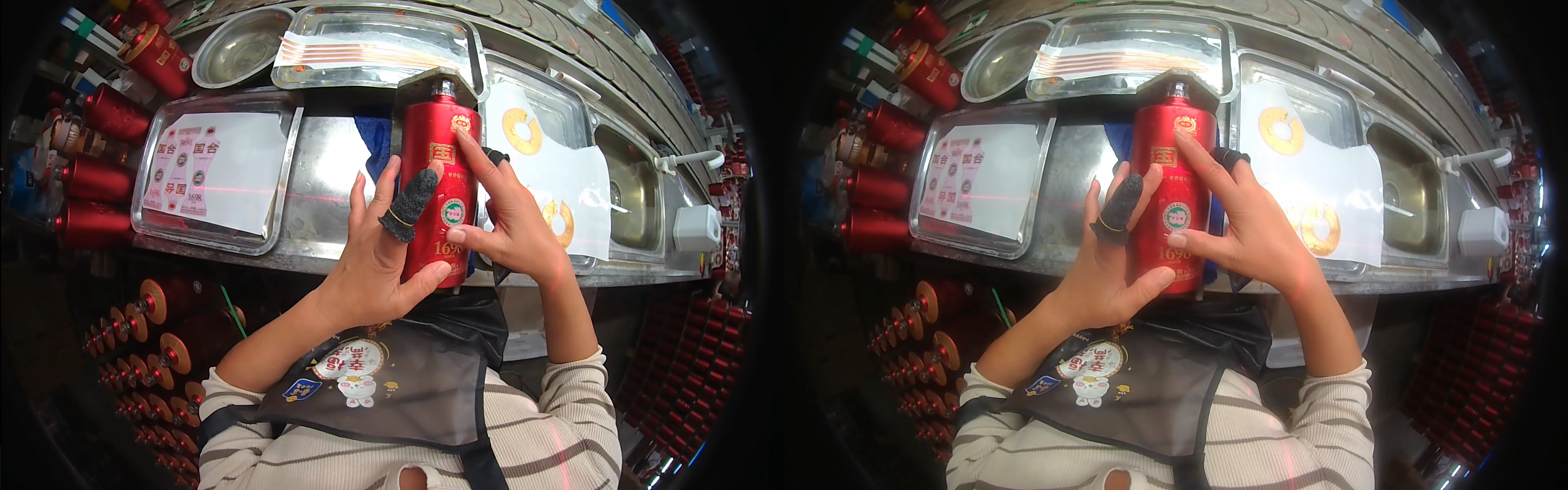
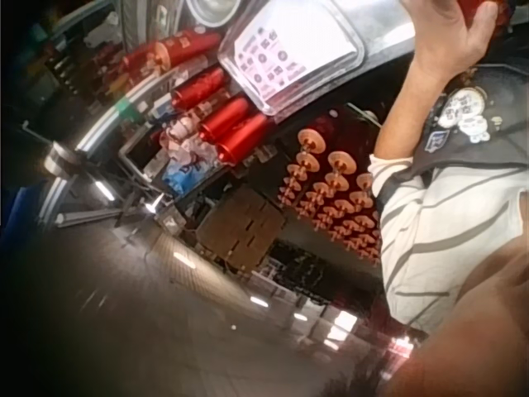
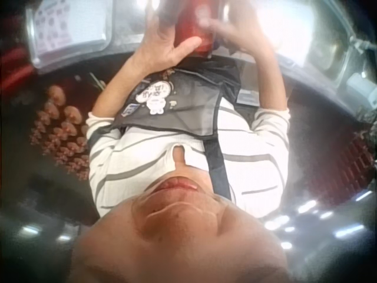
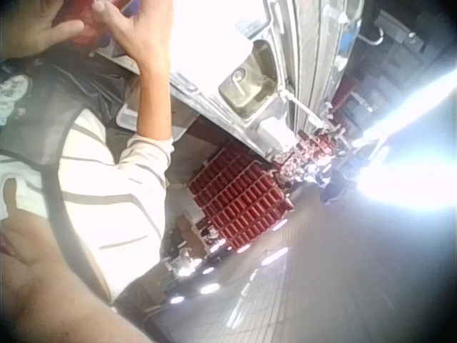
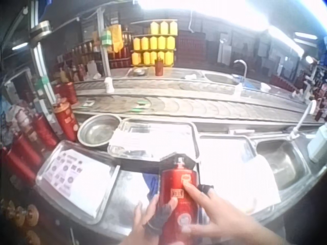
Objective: The person applies circular labels to the necks of red cylindrical containers and then wraps rectangular paper labels around the bodies. They smooth each label by hand and place finished containers on a tray.
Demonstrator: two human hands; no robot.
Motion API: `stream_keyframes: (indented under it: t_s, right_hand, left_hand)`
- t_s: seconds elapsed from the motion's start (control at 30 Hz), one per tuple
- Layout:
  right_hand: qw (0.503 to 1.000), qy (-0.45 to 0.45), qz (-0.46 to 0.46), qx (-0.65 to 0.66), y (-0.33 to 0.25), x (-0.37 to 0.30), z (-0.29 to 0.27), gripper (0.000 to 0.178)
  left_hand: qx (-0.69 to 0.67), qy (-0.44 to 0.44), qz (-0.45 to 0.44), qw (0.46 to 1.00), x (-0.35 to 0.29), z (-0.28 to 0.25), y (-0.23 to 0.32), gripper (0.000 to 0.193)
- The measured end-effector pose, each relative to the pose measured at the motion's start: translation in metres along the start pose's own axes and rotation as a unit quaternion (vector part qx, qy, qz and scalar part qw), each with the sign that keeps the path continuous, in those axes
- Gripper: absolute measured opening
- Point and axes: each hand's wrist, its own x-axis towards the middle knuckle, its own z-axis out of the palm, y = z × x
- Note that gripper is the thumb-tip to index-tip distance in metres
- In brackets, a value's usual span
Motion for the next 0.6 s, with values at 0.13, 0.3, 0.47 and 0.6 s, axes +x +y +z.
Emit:
stream_keyframes:
  t_s: [0.13, 0.3, 0.47, 0.6]
  right_hand:
    - [1.0, -0.004, -0.007, 0.018, 0.006, -0.003, 0.002, 0.101]
    - [0.998, -0.001, -0.035, 0.048, 0.013, 0.007, 0.003, 0.113]
    - [0.992, 0.02, -0.018, 0.122, 0.018, -0.01, 0.013, 0.111]
    - [0.987, 0.035, 0.014, 0.154, 0.009, -0.031, 0.032, 0.1]
  left_hand:
    - [0.005, -0.015, -0.007, 1.0, 0.001, -0.004, -0.002, 0.102]
    - [-0.02, -0.035, -0.015, 0.999, 0.006, -0.007, -0.005, 0.11]
    - [-0.113, -0.051, -0.079, 0.989, -0.001, -0.007, -0.008, 0.123]
    - [-0.161, -0.064, -0.078, 0.982, -0.005, -0.005, -0.012, 0.131]
